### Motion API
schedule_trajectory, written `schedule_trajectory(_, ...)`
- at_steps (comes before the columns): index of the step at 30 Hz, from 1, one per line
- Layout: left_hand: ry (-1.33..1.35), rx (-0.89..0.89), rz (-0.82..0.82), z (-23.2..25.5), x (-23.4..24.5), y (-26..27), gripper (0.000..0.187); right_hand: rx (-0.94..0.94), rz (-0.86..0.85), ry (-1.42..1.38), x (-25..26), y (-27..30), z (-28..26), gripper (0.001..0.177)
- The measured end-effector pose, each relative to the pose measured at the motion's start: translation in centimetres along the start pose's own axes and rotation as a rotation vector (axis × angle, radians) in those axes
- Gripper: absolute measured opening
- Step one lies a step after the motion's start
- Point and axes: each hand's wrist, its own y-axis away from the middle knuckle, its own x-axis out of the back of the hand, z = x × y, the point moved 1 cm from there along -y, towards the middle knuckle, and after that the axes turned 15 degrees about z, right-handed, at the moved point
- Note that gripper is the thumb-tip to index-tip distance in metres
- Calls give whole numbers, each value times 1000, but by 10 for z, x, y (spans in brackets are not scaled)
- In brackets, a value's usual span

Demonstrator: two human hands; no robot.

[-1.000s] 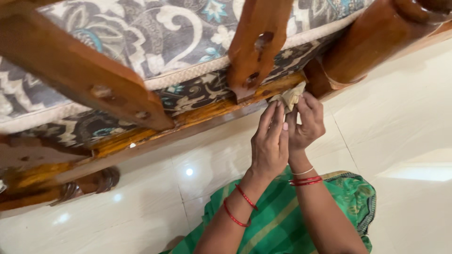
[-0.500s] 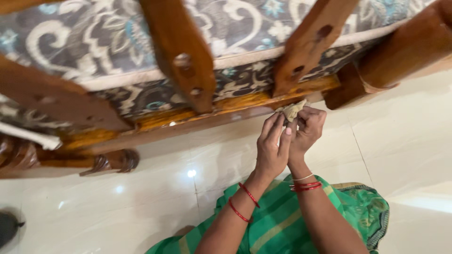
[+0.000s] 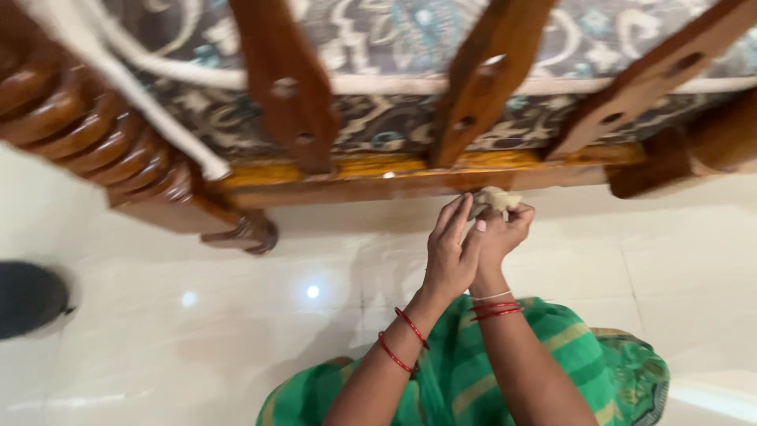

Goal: The person is cleaning a wooden bed frame using a cloth. They wipe various parts of the bed frame, including the legs and the side rails, ensuring thorough coverage.

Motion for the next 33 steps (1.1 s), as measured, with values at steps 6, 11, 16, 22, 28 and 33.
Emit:
schedule_trajectory(6, -41, 16, 89, 6, 54, -6, 47, -474, -142, -76, -32, 49, -2, 20)
schedule_trajectory(11, -151, 35, 231, -3, 109, -12, 43, -814, -107, -261, -67, 97, -10, 26)
schedule_trajectory(16, -150, 125, 286, -12, 138, -16, 43, -936, -234, -382, -88, 127, -39, 26)
schedule_trajectory(22, -212, 100, 506, -10, 188, -6, 55, -838, -736, -88, -109, 191, -64, 43)
schedule_trajectory(28, -46, 165, 579, -3, 251, 6, 50, -590, -1196, 244, -93, 215, -84, 28)
schedule_trajectory(33, 42, 236, 600, 3, 276, 19, 25, -459, -1289, 133, -84, 211, -103, 24)
